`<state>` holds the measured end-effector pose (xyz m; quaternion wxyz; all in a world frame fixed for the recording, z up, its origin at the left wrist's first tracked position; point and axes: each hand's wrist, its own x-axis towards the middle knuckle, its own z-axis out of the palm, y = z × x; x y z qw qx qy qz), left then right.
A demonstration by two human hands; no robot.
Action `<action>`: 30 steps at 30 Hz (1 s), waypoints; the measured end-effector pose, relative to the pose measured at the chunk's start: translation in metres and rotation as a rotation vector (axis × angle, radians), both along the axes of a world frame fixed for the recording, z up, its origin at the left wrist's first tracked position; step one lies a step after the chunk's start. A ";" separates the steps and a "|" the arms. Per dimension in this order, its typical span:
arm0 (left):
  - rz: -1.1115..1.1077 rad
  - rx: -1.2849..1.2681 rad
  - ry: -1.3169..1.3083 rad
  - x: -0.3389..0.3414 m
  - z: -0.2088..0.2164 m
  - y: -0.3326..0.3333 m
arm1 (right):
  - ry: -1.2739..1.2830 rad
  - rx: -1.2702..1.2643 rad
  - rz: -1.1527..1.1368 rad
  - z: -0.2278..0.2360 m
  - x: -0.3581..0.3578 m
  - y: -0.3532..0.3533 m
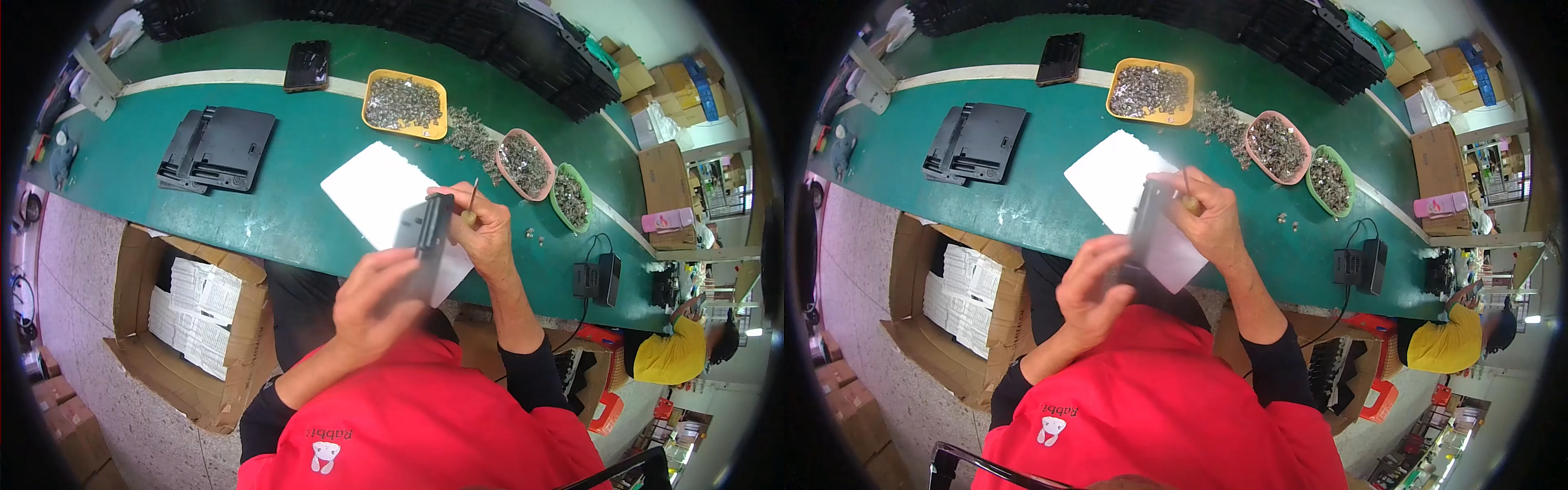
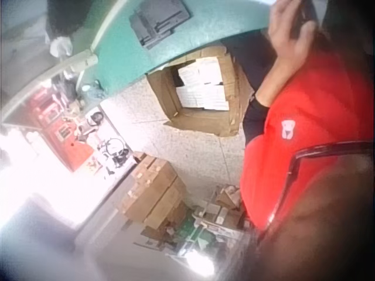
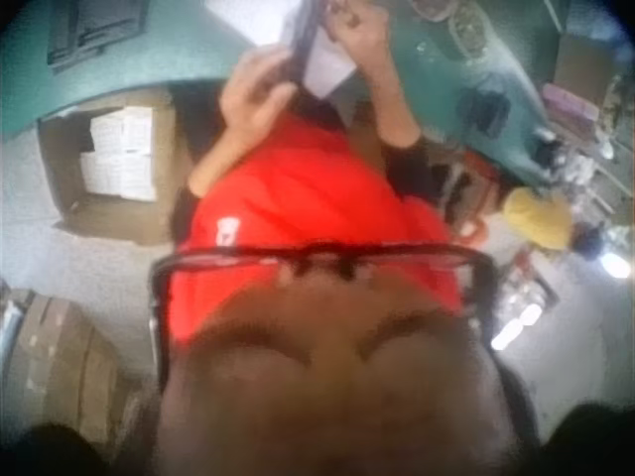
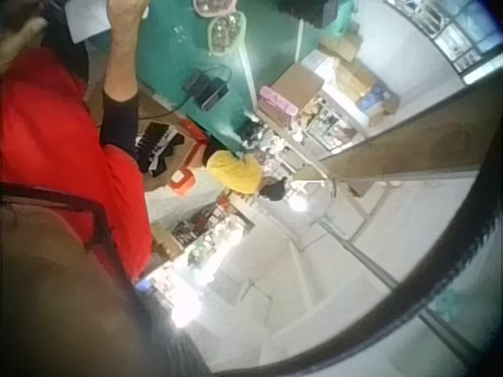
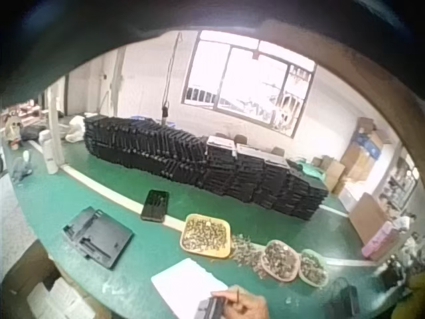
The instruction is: The person uses a screwdriver to fasten screws into a black rectangular electronic component on a green workbench. They repeatedly pick up screws from a yellow tray, align them with holes on the device, and tighten them. The person handles the device multiple times, turning it over to access different screw locations.
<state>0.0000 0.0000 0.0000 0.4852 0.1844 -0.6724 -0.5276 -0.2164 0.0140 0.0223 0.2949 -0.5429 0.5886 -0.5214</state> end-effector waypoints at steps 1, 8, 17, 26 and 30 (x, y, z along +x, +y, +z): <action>-0.039 0.219 0.070 0.003 -0.001 -0.001 | 0.074 -0.063 -0.002 0.000 -0.002 -0.003; -0.345 1.129 0.713 0.006 -0.006 -0.007 | 0.118 0.201 0.050 0.033 0.008 0.001; -0.464 1.220 0.461 0.016 -0.015 -0.028 | 0.150 0.404 0.249 0.022 0.001 -0.005; -0.364 1.165 0.159 0.007 -0.014 -0.035 | 0.123 0.540 0.386 0.007 -0.007 -0.019; -0.314 1.222 0.141 0.005 -0.013 -0.038 | 0.131 0.548 0.414 0.000 -0.009 -0.025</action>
